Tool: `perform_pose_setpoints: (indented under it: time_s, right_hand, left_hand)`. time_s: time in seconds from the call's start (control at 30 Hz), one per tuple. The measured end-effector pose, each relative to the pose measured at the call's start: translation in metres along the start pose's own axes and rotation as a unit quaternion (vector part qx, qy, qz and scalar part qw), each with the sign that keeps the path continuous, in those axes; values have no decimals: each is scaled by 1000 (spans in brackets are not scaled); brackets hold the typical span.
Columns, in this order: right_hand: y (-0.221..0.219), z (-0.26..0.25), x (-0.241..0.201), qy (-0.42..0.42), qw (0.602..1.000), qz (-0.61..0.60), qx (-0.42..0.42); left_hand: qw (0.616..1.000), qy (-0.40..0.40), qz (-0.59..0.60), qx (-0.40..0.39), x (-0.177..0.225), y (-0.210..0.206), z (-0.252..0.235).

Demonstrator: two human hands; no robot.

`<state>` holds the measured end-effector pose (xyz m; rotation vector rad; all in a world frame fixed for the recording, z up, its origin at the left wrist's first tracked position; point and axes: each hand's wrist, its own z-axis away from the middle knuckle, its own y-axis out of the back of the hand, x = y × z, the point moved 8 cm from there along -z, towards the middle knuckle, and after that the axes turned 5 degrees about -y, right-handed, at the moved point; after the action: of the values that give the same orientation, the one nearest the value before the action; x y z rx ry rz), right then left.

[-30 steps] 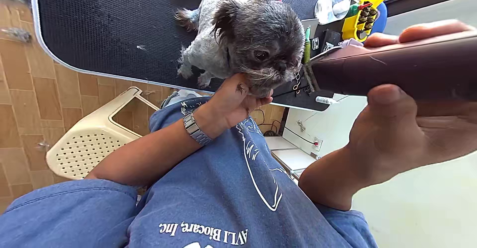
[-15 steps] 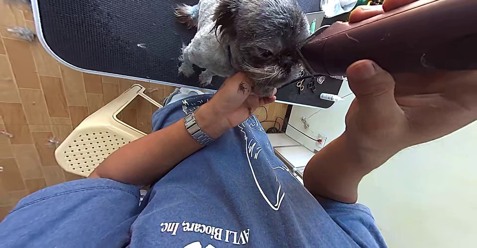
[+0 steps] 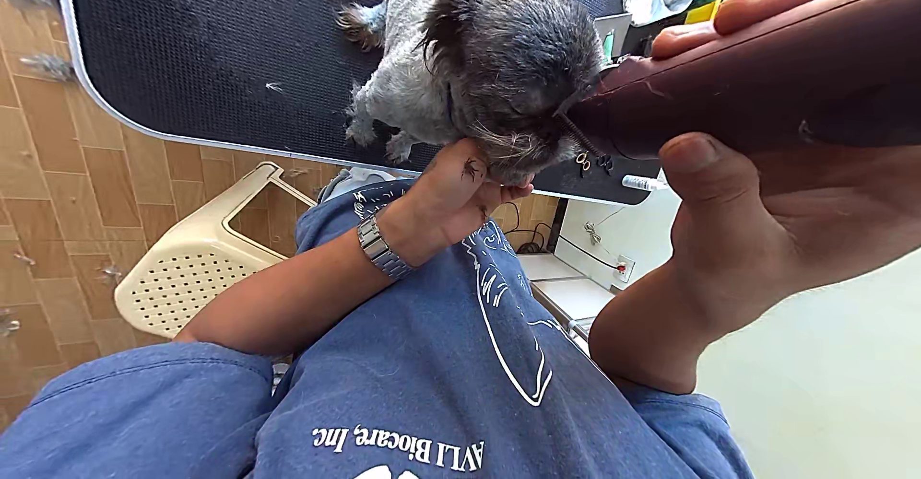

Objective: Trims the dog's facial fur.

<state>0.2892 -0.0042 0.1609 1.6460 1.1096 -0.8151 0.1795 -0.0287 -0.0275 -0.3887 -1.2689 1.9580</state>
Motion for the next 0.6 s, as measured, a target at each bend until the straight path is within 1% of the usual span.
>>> perform_pose_setpoints:
  time_s: [0.2,0.4,0.6]
  right_hand:
    - [-1,1,0,19,1000,-2,2]
    - [-1,0,0,6,1000,-24,0]
    - [-3,0,4,16,999,-29,-24]
  left_hand:
    - [1000,-5,3,-10,0,0,0]
    - [1000,-5,6,-5,1,0,1]
    - [1000,-7,2,-7,1,0,1]
